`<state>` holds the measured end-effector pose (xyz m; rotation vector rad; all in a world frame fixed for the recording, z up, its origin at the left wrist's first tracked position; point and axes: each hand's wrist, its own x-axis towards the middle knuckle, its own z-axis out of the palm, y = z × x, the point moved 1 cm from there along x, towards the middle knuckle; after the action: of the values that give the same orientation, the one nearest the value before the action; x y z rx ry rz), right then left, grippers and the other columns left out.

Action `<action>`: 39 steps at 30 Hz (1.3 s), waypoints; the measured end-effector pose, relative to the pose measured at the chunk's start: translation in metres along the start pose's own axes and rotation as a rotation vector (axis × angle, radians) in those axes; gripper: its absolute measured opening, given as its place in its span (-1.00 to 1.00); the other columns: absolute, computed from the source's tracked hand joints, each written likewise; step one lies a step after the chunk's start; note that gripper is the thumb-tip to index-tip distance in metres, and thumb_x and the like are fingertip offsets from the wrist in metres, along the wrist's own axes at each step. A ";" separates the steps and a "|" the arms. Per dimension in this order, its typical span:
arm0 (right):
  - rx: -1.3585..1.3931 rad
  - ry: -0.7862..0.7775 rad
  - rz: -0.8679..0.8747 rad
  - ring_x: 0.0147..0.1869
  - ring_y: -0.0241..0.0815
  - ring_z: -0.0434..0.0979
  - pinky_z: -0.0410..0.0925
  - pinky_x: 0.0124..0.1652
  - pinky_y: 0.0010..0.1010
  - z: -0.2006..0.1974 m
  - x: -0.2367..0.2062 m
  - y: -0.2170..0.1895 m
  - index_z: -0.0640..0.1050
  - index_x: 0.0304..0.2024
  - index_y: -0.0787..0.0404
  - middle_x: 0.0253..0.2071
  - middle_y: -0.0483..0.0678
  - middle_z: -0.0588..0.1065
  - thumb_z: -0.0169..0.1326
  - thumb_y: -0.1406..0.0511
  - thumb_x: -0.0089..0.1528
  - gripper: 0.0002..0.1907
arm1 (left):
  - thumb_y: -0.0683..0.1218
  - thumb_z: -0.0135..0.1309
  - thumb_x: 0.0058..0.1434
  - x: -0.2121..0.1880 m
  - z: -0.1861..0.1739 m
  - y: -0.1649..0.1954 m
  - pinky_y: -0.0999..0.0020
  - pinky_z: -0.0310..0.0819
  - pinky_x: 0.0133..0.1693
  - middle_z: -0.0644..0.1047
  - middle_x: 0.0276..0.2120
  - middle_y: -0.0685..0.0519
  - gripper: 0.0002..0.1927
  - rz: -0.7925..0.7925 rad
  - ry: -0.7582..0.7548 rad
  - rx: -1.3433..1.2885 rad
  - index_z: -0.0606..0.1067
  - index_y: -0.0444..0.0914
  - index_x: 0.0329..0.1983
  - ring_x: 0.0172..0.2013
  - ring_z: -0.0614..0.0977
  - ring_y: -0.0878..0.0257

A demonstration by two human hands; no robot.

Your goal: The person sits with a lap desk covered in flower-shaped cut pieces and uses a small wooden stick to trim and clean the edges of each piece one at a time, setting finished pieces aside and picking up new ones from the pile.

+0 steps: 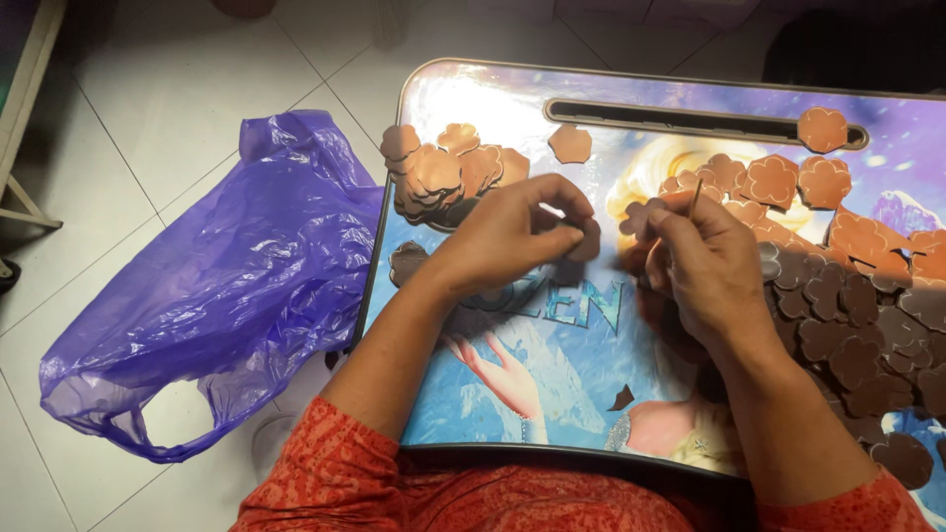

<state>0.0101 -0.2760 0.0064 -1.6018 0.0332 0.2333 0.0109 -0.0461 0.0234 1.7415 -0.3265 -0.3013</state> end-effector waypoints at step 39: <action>-0.742 -0.131 0.129 -0.23 -0.41 0.63 0.47 -0.27 -0.51 0.071 0.006 -0.031 0.65 -0.02 0.14 -0.25 -0.13 0.66 0.21 0.29 0.24 -0.74 | -0.06 0.32 0.07 -0.026 -0.037 -0.031 0.16 0.44 0.01 0.48 -0.12 -0.02 -0.69 0.152 0.084 0.431 0.56 -0.25 -0.16 -0.04 0.57 0.04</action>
<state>0.0118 -0.2034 0.0341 -2.3205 -0.0592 0.4902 0.0027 0.0028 0.0005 2.1303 -0.4860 -0.0464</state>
